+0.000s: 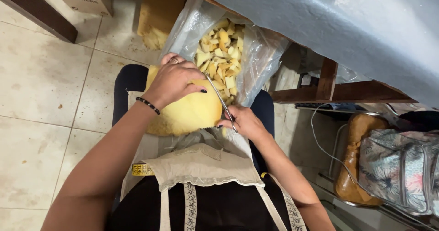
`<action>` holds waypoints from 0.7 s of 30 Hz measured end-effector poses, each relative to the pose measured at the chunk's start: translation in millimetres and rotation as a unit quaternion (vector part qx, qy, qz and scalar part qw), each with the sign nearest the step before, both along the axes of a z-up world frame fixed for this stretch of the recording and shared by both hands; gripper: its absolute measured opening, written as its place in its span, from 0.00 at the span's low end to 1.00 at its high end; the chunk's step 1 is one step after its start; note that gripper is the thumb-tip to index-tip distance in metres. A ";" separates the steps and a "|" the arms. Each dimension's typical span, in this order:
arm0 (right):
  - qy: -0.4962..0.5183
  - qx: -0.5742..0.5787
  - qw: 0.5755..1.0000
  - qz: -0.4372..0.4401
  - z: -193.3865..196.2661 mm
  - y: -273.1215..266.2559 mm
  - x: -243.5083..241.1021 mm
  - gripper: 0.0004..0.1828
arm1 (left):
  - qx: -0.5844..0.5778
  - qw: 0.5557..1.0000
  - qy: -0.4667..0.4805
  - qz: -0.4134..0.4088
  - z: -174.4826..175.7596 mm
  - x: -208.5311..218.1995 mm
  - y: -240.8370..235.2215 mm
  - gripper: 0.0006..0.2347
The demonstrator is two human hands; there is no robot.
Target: The person uses a pair of scissors to cut a large piece of yellow foam into smaller, irregular chunks, which are then collected in a plastic bag.
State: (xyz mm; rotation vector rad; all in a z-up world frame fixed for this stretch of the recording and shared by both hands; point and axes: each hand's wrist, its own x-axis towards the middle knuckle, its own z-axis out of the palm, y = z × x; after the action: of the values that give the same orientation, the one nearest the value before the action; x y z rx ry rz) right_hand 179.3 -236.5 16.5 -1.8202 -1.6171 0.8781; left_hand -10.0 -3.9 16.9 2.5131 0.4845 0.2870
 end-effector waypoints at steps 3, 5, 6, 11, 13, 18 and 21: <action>-0.005 -0.011 1.000 -0.010 -23.6 -11.0 11.6 0.22 | 0.025 1.000 0.000 0.017 -9.4 1.4 4.3 0.11; 0.010 -0.044 0.999 -0.001 -21.6 -11.9 19.7 0.20 | 0.020 1.000 -0.011 0.012 -5.5 0.9 5.2 0.12; 0.026 -0.077 0.997 0.009 -20.6 -13.1 23.3 0.19 | 0.015 1.000 -0.022 0.008 -3.6 0.3 5.1 0.12; 0.062 -0.140 0.985 0.081 8.2 -18.1 31.9 0.25 | -0.025 0.998 -0.062 0.000 -4.3 -8.7 14.4 0.15; 0.083 -0.139 0.982 0.101 4.9 -26.6 30.7 0.27 | -0.042 0.996 -0.078 -0.003 -2.7 -14.9 18.8 0.15; 0.038 -0.118 0.985 0.117 0.8 -27.5 8.3 0.29 | -0.011 0.990 -0.120 0.068 -7.1 -24.6 20.1 0.16; -0.063 -0.152 0.984 0.069 31.2 -2.9 -10.5 0.34 | -0.018 0.990 -0.125 0.065 -0.9 -20.7 8.9 0.15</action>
State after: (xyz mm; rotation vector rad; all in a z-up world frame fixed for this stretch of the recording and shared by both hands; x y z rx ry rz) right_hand 168.8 -239.4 47.7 -2.0225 -1.7846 1.1457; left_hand -30.6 5.1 16.0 2.3718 0.5454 0.6299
